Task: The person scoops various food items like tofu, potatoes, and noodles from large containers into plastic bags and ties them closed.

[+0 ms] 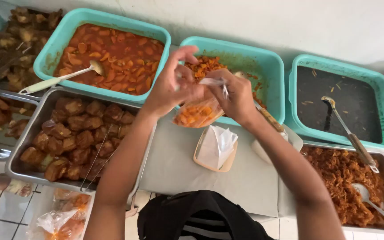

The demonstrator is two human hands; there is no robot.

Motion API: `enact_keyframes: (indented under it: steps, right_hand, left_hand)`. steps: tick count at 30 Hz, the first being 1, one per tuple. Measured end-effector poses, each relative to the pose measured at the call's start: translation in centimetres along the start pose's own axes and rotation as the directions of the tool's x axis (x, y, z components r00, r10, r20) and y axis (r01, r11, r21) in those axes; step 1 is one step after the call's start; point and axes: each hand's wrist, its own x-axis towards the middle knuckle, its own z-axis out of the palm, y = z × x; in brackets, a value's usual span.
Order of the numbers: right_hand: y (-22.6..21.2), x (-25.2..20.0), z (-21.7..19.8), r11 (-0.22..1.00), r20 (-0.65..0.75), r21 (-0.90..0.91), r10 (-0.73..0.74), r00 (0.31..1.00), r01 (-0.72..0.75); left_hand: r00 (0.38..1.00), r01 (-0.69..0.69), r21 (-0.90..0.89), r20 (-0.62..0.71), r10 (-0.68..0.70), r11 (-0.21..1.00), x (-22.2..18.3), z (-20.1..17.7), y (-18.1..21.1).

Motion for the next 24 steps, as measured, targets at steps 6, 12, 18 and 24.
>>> enact_keyframes:
  steps: [6, 12, 18, 24]
  right_hand:
    - [-4.1, 4.4, 2.4, 0.966, 0.193, -0.025, -0.247, 0.950, 0.256]
    - [-12.3, 6.9, -5.0, 0.723, 0.308, -0.437, -0.438, 0.844, 0.535]
    - [-6.2, -1.4, -2.3, -0.075, 0.731, -0.681, -0.018, 0.682, 0.728]
    - [0.9, -1.8, -5.7, 0.684, 0.747, -0.580, 0.228, 0.625, 0.443]
  left_hand:
    - [0.887, 0.077, 0.169, 0.438, -0.145, 0.983, -2.7, 2.0, -15.5]
    - [0.826, 0.563, -0.419, 0.255, -0.503, 0.712, -1.6, 5.9, -7.7]
    - [0.870, 0.473, -0.163, 0.241, -0.430, 0.866, -2.4, 5.1, -4.0]
    - [0.919, 0.106, 0.190, 0.357, -0.169, 0.976, -2.0, 1.7, -1.3]
